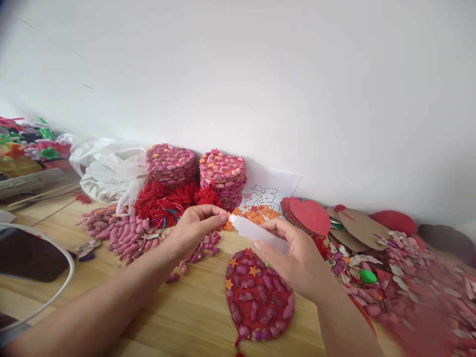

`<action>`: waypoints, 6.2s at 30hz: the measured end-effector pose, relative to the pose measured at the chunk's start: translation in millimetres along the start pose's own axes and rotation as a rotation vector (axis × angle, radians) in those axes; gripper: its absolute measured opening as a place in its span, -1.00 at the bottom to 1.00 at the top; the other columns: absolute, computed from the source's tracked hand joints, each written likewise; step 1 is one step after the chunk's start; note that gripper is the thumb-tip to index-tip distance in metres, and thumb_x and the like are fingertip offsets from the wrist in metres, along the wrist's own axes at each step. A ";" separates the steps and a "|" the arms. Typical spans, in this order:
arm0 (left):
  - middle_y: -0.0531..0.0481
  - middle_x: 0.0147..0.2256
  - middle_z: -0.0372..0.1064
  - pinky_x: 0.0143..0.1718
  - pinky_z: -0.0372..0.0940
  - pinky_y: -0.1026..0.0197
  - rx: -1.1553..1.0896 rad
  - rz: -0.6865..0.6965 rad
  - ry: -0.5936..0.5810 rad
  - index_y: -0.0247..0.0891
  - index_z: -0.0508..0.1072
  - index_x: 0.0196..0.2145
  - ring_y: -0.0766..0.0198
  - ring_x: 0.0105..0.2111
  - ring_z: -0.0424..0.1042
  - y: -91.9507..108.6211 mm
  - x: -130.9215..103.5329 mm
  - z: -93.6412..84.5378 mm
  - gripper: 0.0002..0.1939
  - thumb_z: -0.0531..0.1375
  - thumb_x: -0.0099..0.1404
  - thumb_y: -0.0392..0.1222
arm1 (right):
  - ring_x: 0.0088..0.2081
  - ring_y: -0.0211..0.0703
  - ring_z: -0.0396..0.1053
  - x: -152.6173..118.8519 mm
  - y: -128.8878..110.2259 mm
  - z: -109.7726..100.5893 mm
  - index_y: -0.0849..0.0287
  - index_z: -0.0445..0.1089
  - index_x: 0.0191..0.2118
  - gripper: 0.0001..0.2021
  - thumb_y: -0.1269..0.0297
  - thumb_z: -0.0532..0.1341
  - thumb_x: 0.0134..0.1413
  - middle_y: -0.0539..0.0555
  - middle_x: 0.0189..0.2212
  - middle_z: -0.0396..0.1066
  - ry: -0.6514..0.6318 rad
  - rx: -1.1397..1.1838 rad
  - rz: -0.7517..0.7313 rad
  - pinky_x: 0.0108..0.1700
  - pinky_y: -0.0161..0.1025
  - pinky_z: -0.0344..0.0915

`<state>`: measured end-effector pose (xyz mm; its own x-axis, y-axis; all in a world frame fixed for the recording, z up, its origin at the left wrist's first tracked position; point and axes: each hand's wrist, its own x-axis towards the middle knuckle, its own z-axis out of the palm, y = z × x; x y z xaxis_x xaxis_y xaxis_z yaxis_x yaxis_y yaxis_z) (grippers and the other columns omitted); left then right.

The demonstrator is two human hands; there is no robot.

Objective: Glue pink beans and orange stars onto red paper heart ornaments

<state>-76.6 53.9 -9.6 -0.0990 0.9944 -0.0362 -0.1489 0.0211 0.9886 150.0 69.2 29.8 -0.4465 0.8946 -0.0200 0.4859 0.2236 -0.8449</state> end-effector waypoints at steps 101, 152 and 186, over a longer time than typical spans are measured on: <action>0.11 -0.54 0.28 -0.69 -0.18 0.38 -0.365 -0.182 -0.149 -0.28 0.45 -0.40 0.52 -0.67 0.09 -9.0 3.2 -3.4 -0.70 0.42 0.09 -0.06 | -0.41 -0.23 0.32 -0.4 -0.2 9.3 0.11 0.33 -0.10 -0.68 0.06 0.31 0.12 -0.02 -0.39 0.39 0.070 0.367 -0.014 -0.33 -0.28 0.28; 0.14 -0.61 0.24 -0.63 -0.13 0.36 -0.208 -0.081 -0.125 -0.30 0.51 -0.41 0.52 -0.67 0.04 -12.8 1.5 -1.4 -0.68 0.43 0.05 0.01 | -0.22 0.09 0.45 3.5 21.5 20.4 0.08 0.31 0.25 -0.54 0.17 0.21 0.26 0.15 -0.22 0.49 0.420 -0.974 -0.432 -0.14 -0.01 0.30; -0.10 -0.28 0.45 -0.23 0.13 0.11 1.238 0.873 -0.697 -0.18 0.56 -0.27 0.15 -0.27 0.34 -4.9 -27.4 8.3 -0.79 0.11 0.41 -0.22 | -0.50 -0.30 0.27 -35.3 28.3 21.6 0.13 0.44 -0.31 -0.81 0.12 0.35 0.08 -0.05 -0.49 0.31 0.422 0.767 0.074 -0.46 -0.29 0.21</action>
<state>-65.0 27.4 -12.2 0.7514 0.5961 0.2829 0.5624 -0.8029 0.1979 163.2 35.5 -5.0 -0.0446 0.9988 -0.0180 -0.2044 -0.0268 -0.9785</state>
